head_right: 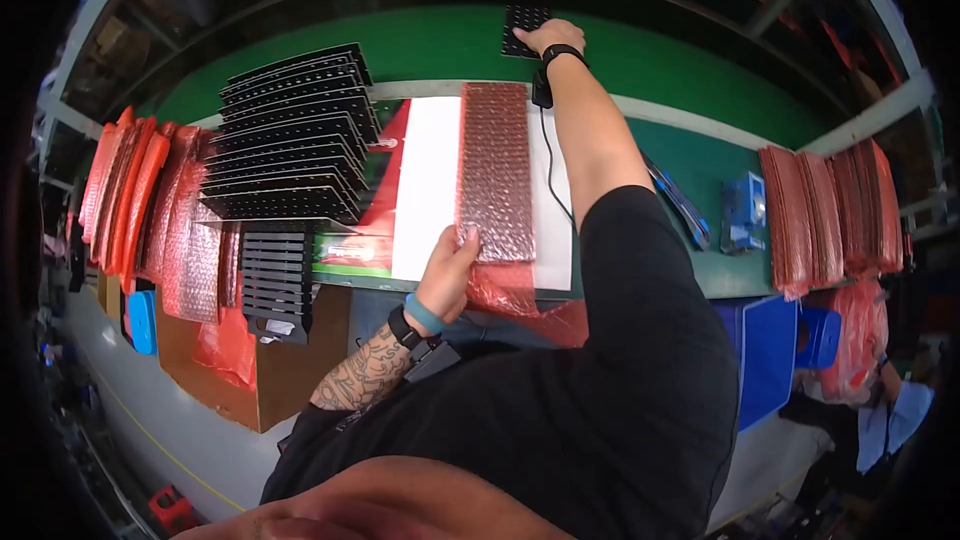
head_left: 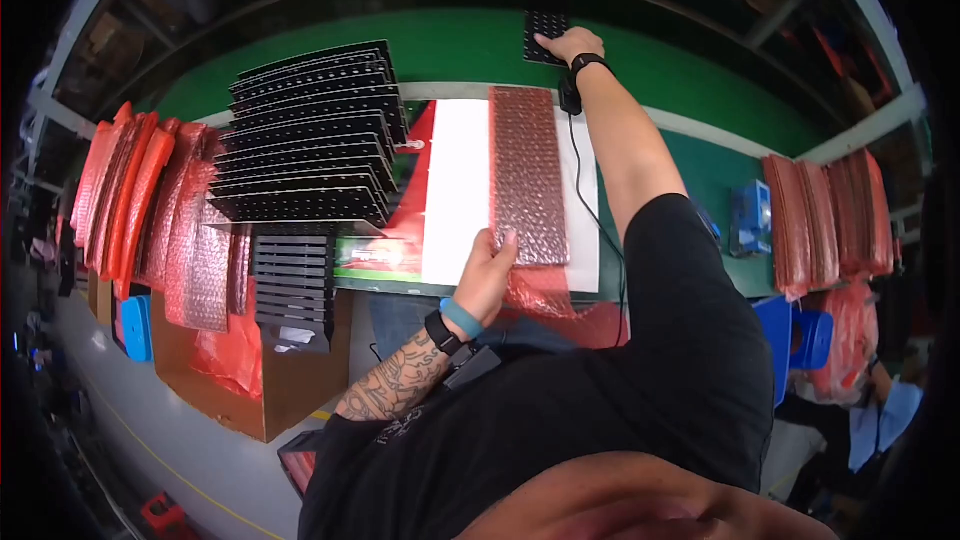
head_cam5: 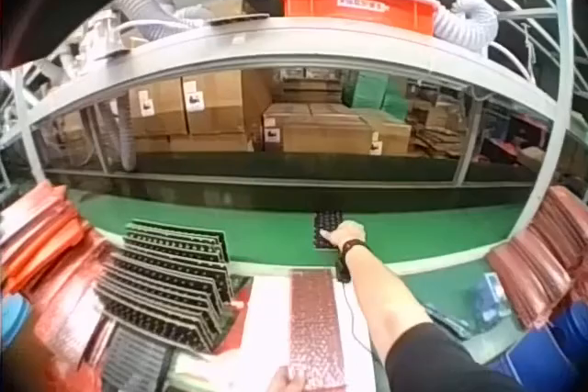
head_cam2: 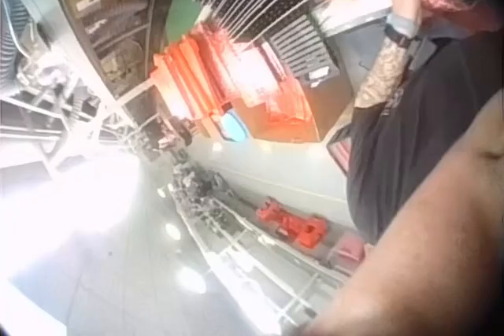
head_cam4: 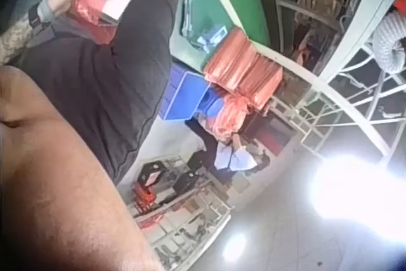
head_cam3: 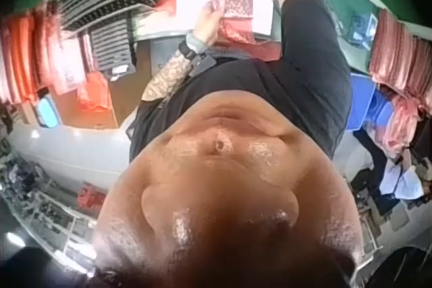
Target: The person places a circuit board into a bubble wrap sleeve, cuts the wrap with a utility knife, and secures it with tape. They then place the wrapped board onto a stack and repeat the process for another board.
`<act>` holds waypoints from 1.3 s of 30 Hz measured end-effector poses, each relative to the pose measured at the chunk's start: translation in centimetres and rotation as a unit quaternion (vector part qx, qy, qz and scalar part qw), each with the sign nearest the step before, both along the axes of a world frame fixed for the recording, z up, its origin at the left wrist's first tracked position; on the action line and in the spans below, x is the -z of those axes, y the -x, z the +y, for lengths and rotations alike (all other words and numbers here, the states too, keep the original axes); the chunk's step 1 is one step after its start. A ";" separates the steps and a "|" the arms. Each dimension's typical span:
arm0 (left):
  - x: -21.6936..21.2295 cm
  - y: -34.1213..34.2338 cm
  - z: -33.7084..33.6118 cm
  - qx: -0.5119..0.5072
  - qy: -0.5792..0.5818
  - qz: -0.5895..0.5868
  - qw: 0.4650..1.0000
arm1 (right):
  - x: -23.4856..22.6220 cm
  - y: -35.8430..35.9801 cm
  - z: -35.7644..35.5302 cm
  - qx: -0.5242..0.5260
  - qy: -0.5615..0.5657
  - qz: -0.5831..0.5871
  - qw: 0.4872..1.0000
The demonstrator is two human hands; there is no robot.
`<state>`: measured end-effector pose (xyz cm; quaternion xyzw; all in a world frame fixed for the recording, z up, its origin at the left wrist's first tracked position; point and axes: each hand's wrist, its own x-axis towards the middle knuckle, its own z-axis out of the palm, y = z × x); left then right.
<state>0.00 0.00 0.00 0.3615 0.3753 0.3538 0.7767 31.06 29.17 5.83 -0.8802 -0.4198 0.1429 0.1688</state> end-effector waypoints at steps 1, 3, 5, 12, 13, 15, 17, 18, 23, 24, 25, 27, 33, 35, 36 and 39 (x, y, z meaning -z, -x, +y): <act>0.2 0.2 -0.4 -0.011 0.017 -0.022 1.000 | 1.5 -0.1 0.6 0.023 0.006 -0.020 1.000; -0.9 -0.5 0.5 -0.020 0.035 -0.075 0.996 | 2.7 -4.2 3.9 0.050 -0.001 -0.043 0.998; -2.2 -0.9 0.5 0.008 0.038 -0.093 0.995 | 4.0 -12.7 5.5 0.004 -0.134 0.084 0.987; -0.8 0.5 0.9 -0.012 0.071 -0.118 0.990 | -5.1 -1.3 -6.5 -0.052 -0.261 0.406 0.874; -0.4 0.7 0.7 -0.021 0.077 -0.113 0.990 | -5.3 0.8 -10.1 -0.099 -0.261 0.404 0.871; -0.2 -0.1 1.0 -0.017 0.080 -0.110 0.991 | -3.6 4.1 -17.7 -0.032 -0.322 0.483 0.813; -0.2 -0.4 1.1 -0.021 0.080 -0.124 0.989 | -0.7 7.2 -23.5 -0.055 -0.314 0.446 0.836; -0.3 -0.4 1.1 -0.037 0.079 -0.137 0.987 | -0.2 9.1 -25.4 -0.052 -0.315 0.448 0.835; -2.1 -0.6 0.5 -0.029 0.075 -0.179 0.981 | 1.1 14.0 -30.0 -0.023 -0.296 0.398 0.868; -1.6 -0.8 0.5 -0.028 0.075 -0.176 0.981 | 1.4 14.4 -30.2 -0.024 -0.293 0.361 0.885; -0.9 -0.8 0.5 -0.025 0.061 -0.172 0.983 | 1.3 14.7 -30.3 -0.030 -0.292 0.367 0.883; 0.5 -0.6 0.6 -0.031 0.031 -0.158 0.986 | 1.1 14.5 -30.3 -0.061 -0.251 0.217 0.941; 4.9 -1.9 0.1 -0.040 -0.043 0.062 0.996 | 0.5 15.6 -30.5 -0.107 -0.236 0.163 0.952; 4.3 -3.0 0.5 -0.052 -0.032 -0.010 0.998 | 3.3 13.6 -30.9 -0.095 -0.256 0.147 0.951; 3.8 -3.2 -0.1 -0.064 -0.019 -0.050 0.997 | 4.2 12.8 -31.5 -0.096 -0.267 0.148 0.948; 3.1 -2.2 -0.2 -0.091 -0.021 -0.078 0.993 | 4.5 13.2 -31.3 -0.120 -0.254 0.124 0.952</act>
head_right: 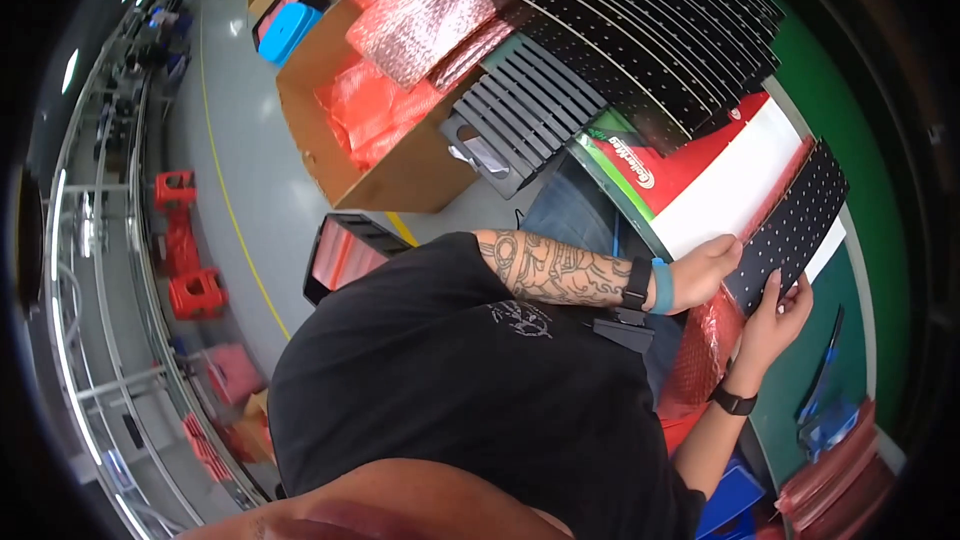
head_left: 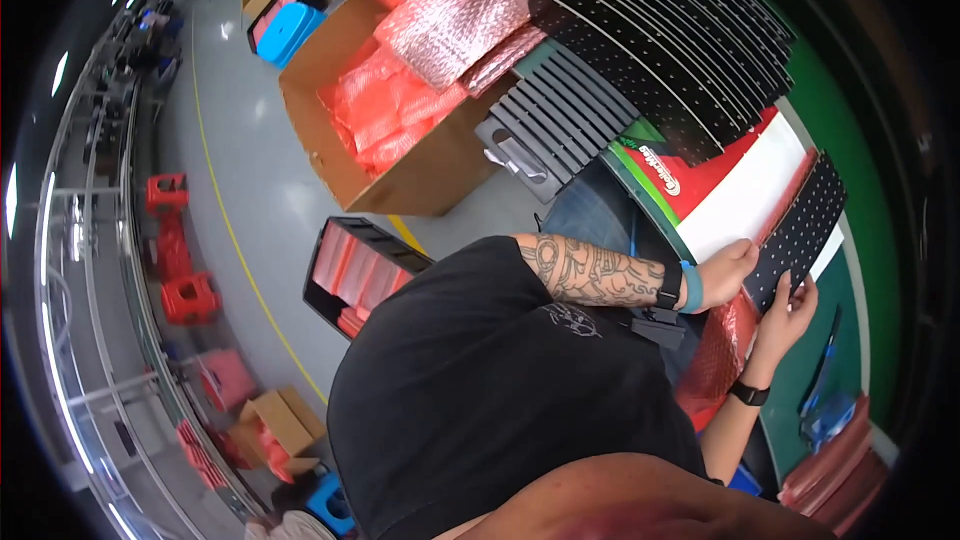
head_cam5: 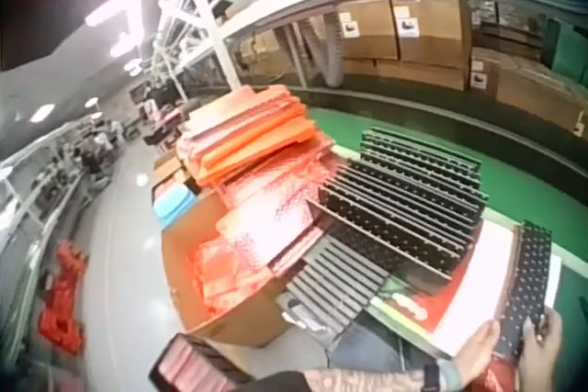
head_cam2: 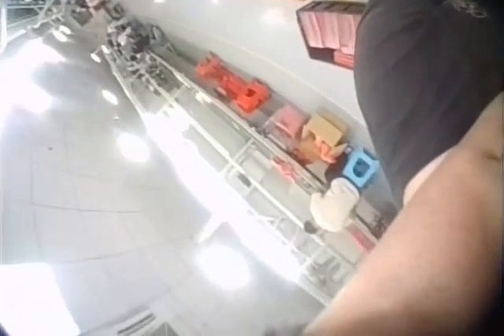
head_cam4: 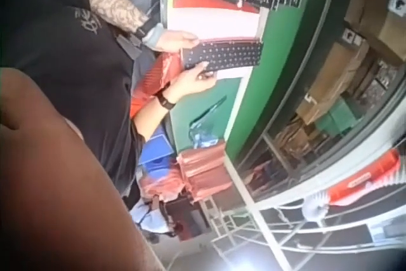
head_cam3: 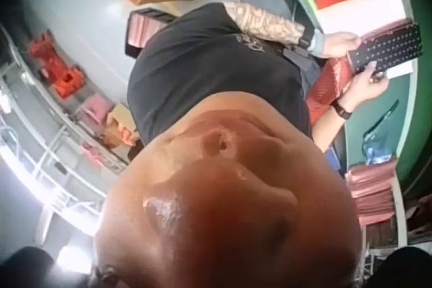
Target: The person places a circuit board into a bubble wrap sleeve, cuts the wrap with a utility knife, and secures it with tape. They then place the wrapped board onto a stack and repeat the process for another board.
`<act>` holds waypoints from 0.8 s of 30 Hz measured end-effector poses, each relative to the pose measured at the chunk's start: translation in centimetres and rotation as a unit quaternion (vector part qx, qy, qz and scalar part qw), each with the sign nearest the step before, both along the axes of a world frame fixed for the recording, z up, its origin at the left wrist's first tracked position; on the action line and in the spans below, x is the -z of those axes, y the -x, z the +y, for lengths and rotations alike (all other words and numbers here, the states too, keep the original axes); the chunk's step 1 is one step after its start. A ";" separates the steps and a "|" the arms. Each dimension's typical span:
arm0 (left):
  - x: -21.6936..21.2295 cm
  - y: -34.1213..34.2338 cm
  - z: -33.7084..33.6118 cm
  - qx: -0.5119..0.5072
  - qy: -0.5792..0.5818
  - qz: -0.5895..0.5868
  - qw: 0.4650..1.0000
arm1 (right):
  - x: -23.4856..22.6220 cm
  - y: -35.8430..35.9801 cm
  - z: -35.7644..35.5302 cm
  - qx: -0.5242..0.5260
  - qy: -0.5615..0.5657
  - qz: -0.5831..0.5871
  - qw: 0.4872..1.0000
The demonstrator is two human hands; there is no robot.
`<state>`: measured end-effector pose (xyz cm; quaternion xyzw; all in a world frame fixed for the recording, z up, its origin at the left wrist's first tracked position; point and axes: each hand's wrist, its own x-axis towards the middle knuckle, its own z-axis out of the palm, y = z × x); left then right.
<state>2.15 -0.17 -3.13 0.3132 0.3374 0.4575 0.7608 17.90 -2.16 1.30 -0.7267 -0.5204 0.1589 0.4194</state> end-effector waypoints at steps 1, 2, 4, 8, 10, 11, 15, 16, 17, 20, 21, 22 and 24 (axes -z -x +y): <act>-0.1 0.1 0.0 0.007 -0.007 0.011 1.000 | -0.3 0.2 -0.1 0.004 0.018 -0.035 0.999; -0.4 0.3 0.0 0.017 -0.014 0.020 1.000 | -0.7 0.4 -0.1 0.011 0.036 -0.072 0.997; -0.9 0.5 0.4 0.015 -0.013 0.026 0.999 | -1.3 1.0 0.2 0.003 0.039 -0.092 0.995; -2.0 0.5 0.3 0.046 -0.021 0.049 0.998 | -2.0 0.8 -0.5 -0.002 0.045 -0.144 0.989; -2.5 0.4 0.2 0.061 -0.052 0.059 0.995 | -2.6 0.4 -0.7 -0.031 0.031 -0.183 0.982; -2.0 0.6 0.0 0.016 -0.094 0.062 0.993 | -3.5 0.6 -0.2 -0.059 0.072 -0.171 0.981; -2.8 1.1 0.2 0.062 -0.016 -0.074 0.995 | -9.1 -3.7 6.4 -0.167 0.203 -0.245 0.933; -4.8 1.3 0.4 0.074 0.033 -0.042 0.996 | -9.3 -5.8 9.2 -0.139 0.213 -0.270 0.929; -4.3 1.3 0.7 0.099 0.017 -0.069 0.993 | -7.8 -8.9 12.3 -0.174 0.047 -0.300 0.937; -3.4 2.2 1.0 0.125 0.010 -0.083 0.989 | -7.2 -11.0 21.6 -0.233 0.081 -0.260 0.934; -3.4 2.5 0.9 0.121 0.020 -0.070 0.990 | -7.6 -10.3 23.0 -0.249 0.141 -0.216 0.933; -3.3 2.8 0.7 0.116 0.031 -0.058 0.991 | -7.7 -9.8 23.3 -0.248 0.136 -0.222 0.933; -3.1 2.6 0.6 0.109 0.013 -0.060 0.992 | -8.2 -9.0 24.1 -0.286 0.311 -0.113 0.899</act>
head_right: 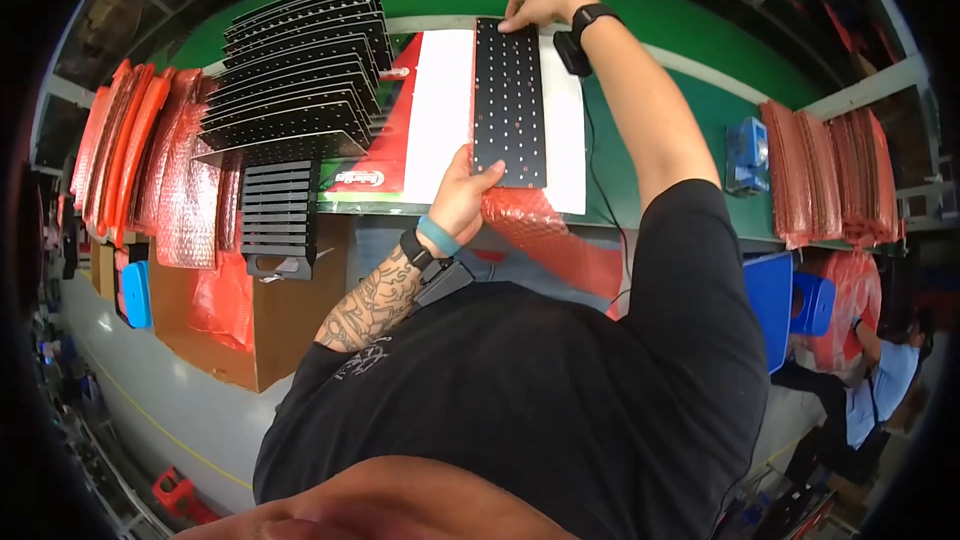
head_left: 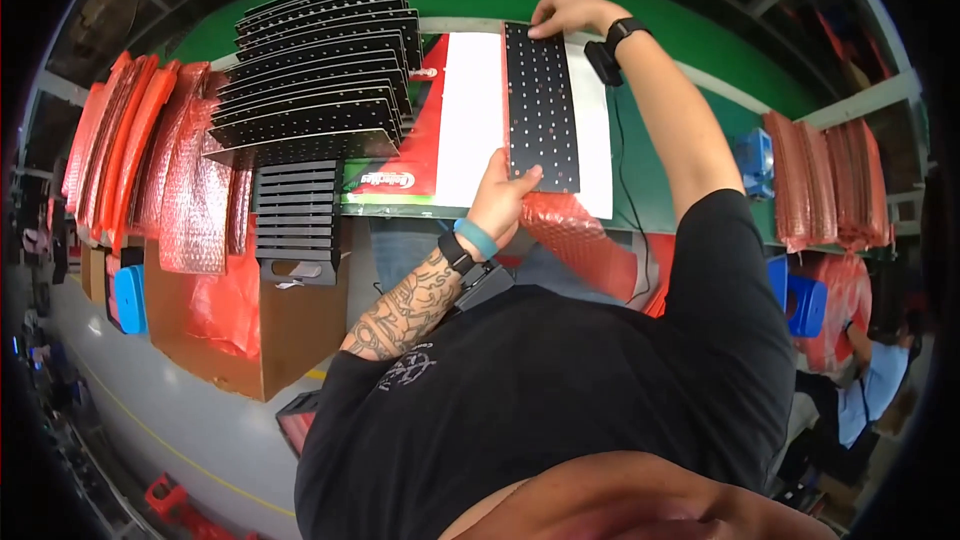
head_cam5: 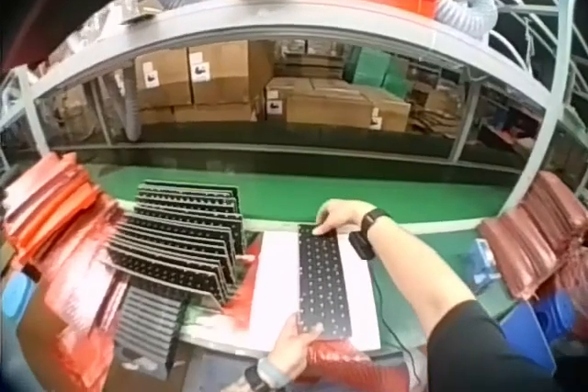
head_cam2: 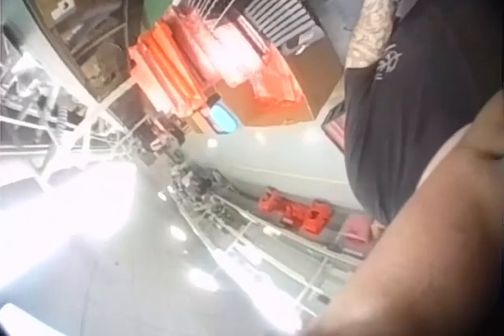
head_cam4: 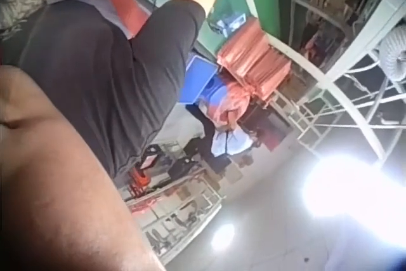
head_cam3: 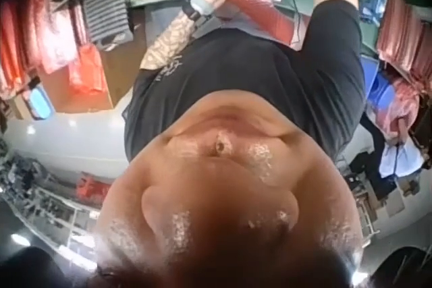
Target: The person places a circuit board into a bubble wrap sleeve, cuts the wrap with a utility knife, and secures it with tape. They then place the wrapped board onto a stack and repeat the process for another board.
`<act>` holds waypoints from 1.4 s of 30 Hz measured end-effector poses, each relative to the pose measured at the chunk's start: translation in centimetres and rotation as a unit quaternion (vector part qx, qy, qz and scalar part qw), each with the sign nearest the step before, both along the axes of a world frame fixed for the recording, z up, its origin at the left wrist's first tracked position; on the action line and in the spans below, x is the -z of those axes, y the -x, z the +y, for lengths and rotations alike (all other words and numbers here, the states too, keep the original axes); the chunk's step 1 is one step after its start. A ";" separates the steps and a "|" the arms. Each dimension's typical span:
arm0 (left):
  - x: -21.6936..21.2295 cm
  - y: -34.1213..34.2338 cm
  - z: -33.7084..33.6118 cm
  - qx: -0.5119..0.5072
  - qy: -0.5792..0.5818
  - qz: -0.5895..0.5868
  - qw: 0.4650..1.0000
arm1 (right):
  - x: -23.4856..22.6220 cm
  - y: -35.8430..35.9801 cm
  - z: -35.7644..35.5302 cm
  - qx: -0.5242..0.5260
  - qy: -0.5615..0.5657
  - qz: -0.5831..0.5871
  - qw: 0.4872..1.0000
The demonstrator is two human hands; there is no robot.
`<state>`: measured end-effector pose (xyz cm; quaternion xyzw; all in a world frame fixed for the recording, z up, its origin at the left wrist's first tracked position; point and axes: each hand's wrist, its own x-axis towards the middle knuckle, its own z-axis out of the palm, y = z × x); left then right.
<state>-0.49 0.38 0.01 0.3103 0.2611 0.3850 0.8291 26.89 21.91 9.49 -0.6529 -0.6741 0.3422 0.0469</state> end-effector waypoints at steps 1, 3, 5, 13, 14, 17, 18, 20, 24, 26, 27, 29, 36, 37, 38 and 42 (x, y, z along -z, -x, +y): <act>0.1 -0.2 -0.1 0.000 -0.011 0.002 1.000 | 0.1 0.3 0.0 -0.001 -0.008 -0.006 1.000; -0.4 -0.7 -0.6 0.024 -0.029 -0.001 0.999 | 0.4 -1.2 -0.9 -0.007 -0.046 -0.054 0.997; -0.8 -0.6 -0.9 0.026 -0.043 0.008 0.999 | -1.4 -2.0 -1.4 -0.028 0.045 -0.009 0.999; -1.6 -0.2 0.2 0.016 -0.127 0.107 0.986 | -19.6 3.1 -11.6 -0.217 -0.196 -0.012 0.956; -3.1 -1.3 0.4 0.020 -0.105 0.092 0.990 | -21.2 3.0 -14.5 -0.203 -0.238 -0.041 0.949; -1.5 -3.3 5.5 0.066 -0.067 0.035 0.995 | -23.0 3.8 -22.5 -0.217 -0.378 -0.083 0.896; -1.5 -3.2 7.1 0.065 -0.045 0.005 0.997 | -23.5 5.1 -24.4 -0.219 -0.380 -0.088 0.894; -3.4 -3.9 8.6 0.082 -0.004 -0.057 0.995 | -24.1 7.0 -28.9 -0.173 -0.466 -0.140 0.857; -7.0 -4.3 7.7 0.158 0.073 -0.207 0.963 | -26.0 8.3 -32.9 -0.134 -0.521 -0.177 0.824; -7.7 -5.1 7.1 0.281 0.043 -0.279 0.917 | -26.2 8.5 -33.0 -0.121 -0.529 -0.185 0.820; -7.5 -5.4 6.7 0.279 0.043 -0.283 0.916 | -25.9 8.6 -32.6 -0.112 -0.539 -0.197 0.811; -6.9 -6.4 5.8 0.272 0.049 -0.299 0.913 | -24.9 8.7 -31.9 -0.086 -0.559 -0.224 0.793; -5.3 -7.4 4.8 0.154 0.149 -0.215 0.953 | -14.6 8.2 -28.4 -0.087 -0.547 -0.223 0.802; -4.1 -7.0 5.2 0.167 0.173 -0.237 0.941 | -13.0 8.2 -28.4 -0.087 -0.547 -0.220 0.803; -3.1 -6.5 5.5 0.178 0.197 -0.258 0.929 | -11.4 8.2 -28.2 -0.089 -0.541 -0.217 0.808; -1.9 -4.6 2.9 0.182 0.155 -0.212 0.948 | -6.7 8.0 -27.4 -0.103 -0.594 -0.112 0.790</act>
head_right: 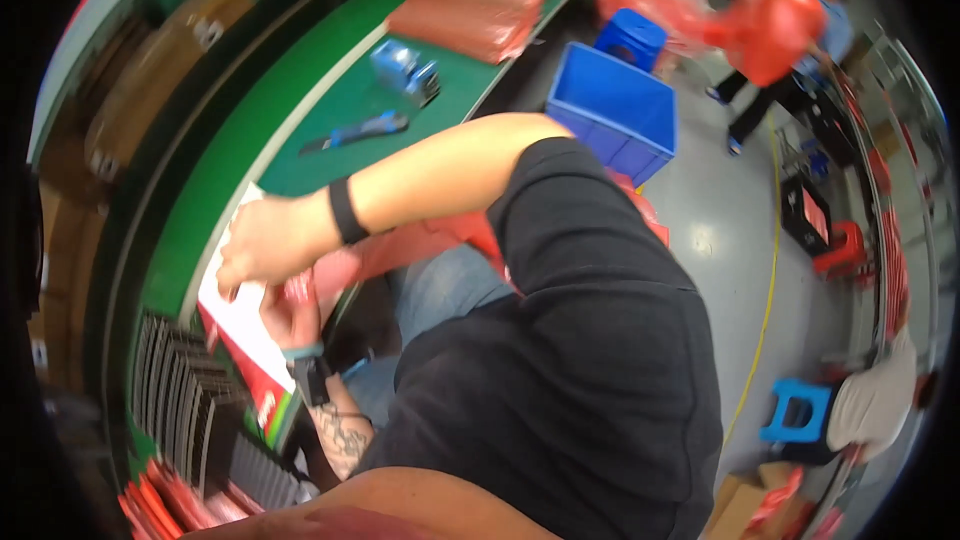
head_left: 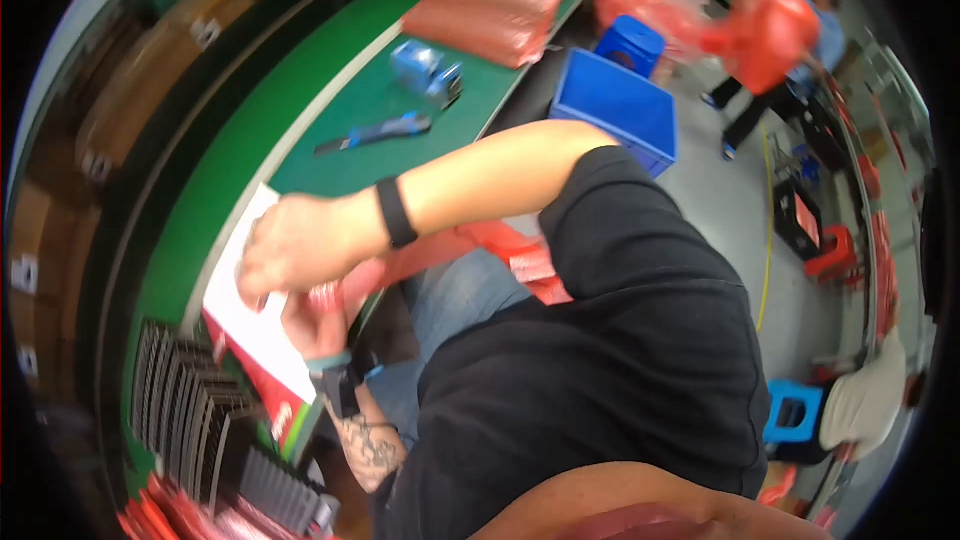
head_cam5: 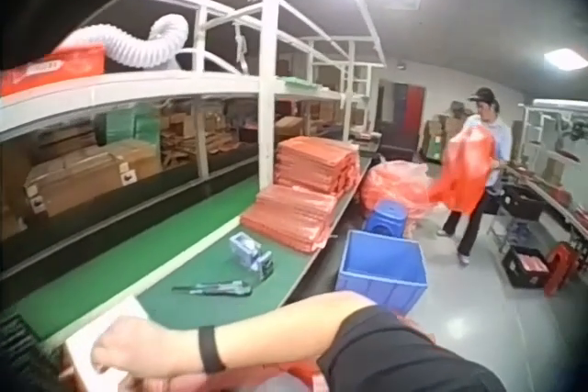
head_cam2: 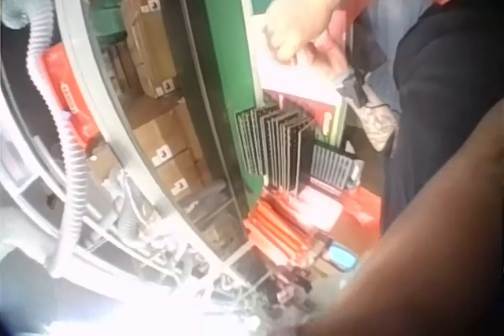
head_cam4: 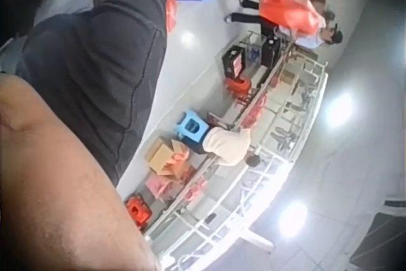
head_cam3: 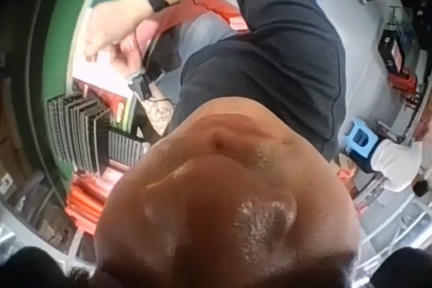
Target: The person places a circuit board into a bubble wrap sleeve, cuts the wrap with a utility knife, and secures it with tape. They then place the wrapped board onto a stack and repeat the process for another board.
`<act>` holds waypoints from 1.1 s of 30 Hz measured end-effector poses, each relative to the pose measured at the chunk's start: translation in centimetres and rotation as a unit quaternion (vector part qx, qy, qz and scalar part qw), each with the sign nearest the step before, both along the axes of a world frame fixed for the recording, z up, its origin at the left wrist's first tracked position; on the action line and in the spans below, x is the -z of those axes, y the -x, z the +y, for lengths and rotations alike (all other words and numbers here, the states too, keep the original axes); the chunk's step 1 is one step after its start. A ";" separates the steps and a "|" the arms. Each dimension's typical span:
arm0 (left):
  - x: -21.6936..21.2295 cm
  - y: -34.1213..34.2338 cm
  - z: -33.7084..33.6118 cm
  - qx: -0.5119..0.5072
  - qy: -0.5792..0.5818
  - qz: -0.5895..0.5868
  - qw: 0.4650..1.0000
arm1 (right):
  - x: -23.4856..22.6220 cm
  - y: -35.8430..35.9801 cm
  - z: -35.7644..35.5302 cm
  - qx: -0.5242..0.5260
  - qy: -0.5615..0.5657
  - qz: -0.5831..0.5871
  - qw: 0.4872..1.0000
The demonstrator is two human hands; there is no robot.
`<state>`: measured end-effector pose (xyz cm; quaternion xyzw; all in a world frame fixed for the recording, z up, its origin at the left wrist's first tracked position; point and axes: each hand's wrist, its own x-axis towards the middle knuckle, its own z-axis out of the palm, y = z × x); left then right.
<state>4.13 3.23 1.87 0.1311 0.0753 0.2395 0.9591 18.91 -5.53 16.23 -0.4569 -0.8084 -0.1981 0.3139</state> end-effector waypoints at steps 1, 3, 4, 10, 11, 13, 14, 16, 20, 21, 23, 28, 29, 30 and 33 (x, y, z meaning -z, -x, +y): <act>0.2 0.5 -0.8 0.044 0.024 -0.019 0.999 | 0.3 0.2 -0.3 0.004 0.007 -0.011 1.000; 0.3 0.5 -2.3 0.079 0.034 -0.032 0.996 | 0.9 -0.1 -0.2 -0.002 0.020 -0.049 0.999; 0.6 0.7 -3.0 0.059 0.015 -0.023 0.998 | 1.5 0.2 -0.6 0.045 0.127 -0.065 0.989; 1.1 4.5 -4.6 0.053 -0.068 -0.015 0.996 | 2.6 1.7 -1.3 0.093 0.241 -0.060 0.964; 1.5 5.4 -4.7 0.032 -0.064 -0.013 0.997 | 3.2 2.1 -1.0 0.097 0.256 -0.044 0.961; 1.7 6.3 -5.4 0.044 -0.080 0.003 0.996 | 3.8 2.3 -1.0 0.126 0.289 -0.016 0.949; 1.7 6.3 -5.7 0.054 -0.089 0.009 0.995 | 4.0 2.6 -1.0 0.119 0.292 -0.023 0.949; 2.8 6.7 -5.8 0.044 -0.066 -0.043 0.996 | 4.6 3.5 -1.0 0.131 0.309 0.001 0.942; 3.1 6.8 -5.5 0.042 -0.020 -0.084 0.995 | 7.2 4.1 -0.6 0.147 0.301 0.049 0.941; 2.7 6.8 -5.4 0.035 -0.019 -0.026 0.999 | 7.6 4.0 -0.5 0.151 0.293 0.068 0.942; 1.8 6.5 -5.6 0.034 -0.023 0.034 0.999 | 7.6 3.3 -1.0 0.137 0.287 0.083 0.944; -0.4 6.2 -6.5 0.027 -0.065 0.083 0.994 | 8.0 1.5 -3.6 0.144 0.331 0.235 0.903; -0.5 6.1 -6.4 0.031 -0.048 0.061 0.997 | 8.2 1.4 -3.9 0.162 0.357 0.293 0.872; -0.5 6.2 -6.5 0.033 -0.027 0.040 0.998 | 8.4 1.5 -4.0 0.162 0.355 0.300 0.871; -0.9 5.7 -6.5 0.036 -0.051 0.105 0.993 | 9.1 1.8 -4.2 0.145 0.334 0.312 0.877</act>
